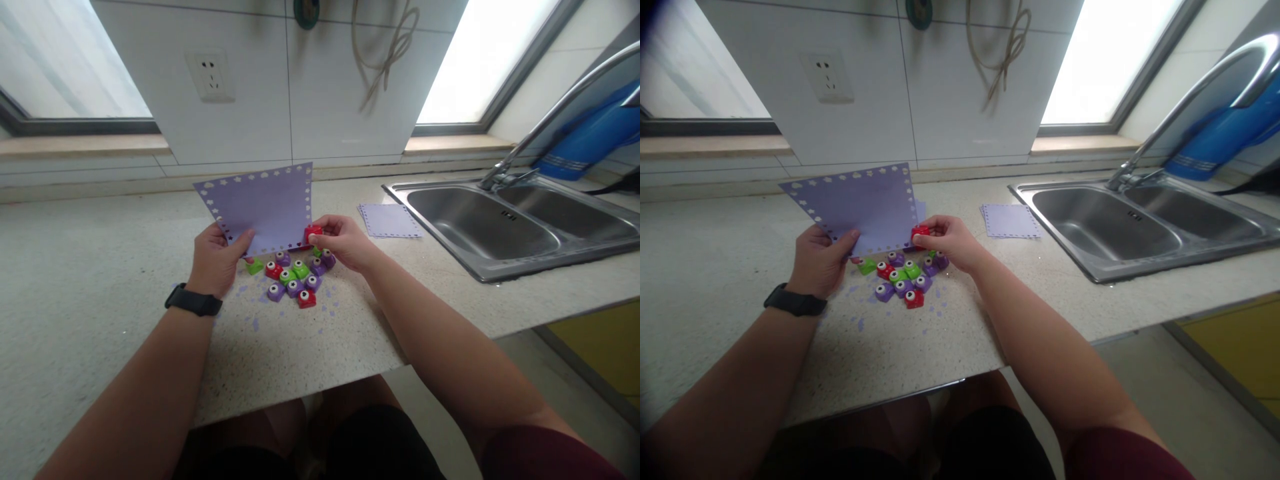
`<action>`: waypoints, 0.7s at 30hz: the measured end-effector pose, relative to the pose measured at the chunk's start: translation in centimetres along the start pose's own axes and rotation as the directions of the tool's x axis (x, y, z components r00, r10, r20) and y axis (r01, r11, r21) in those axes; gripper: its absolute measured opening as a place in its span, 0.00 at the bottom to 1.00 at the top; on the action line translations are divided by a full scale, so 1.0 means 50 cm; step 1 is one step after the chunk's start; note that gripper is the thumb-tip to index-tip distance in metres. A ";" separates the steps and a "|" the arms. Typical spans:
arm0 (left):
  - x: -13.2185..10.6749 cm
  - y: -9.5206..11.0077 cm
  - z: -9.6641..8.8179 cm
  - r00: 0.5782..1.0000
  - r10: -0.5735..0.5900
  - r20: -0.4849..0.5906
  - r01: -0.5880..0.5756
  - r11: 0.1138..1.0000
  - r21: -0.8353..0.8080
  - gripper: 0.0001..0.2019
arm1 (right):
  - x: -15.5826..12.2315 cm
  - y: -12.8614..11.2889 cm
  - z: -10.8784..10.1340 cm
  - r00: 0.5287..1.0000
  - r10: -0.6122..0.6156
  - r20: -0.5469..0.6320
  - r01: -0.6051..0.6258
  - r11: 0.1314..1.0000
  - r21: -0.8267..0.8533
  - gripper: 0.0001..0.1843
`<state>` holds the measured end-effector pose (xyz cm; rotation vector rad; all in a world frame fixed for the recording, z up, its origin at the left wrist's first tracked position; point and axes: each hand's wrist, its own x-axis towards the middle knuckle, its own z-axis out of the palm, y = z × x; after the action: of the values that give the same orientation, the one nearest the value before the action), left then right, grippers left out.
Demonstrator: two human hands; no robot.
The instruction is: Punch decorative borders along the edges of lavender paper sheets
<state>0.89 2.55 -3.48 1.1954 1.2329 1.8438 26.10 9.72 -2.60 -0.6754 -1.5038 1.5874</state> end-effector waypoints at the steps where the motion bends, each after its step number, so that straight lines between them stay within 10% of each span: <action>1: 0.000 0.000 0.000 1.000 0.003 0.002 -0.003 1.000 -0.003 0.19 | 0.000 0.000 0.000 1.000 -0.002 0.003 0.002 1.000 0.004 0.18; 21: -0.001 -0.003 -0.002 1.000 -0.013 0.027 0.013 1.000 -0.001 0.20 | -0.003 -0.012 0.014 0.997 0.022 -0.070 -0.023 1.000 -0.008 0.21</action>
<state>0.82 2.53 -3.64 1.2048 1.2221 1.8128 25.73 9.20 -1.92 -0.7478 -1.4572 1.5586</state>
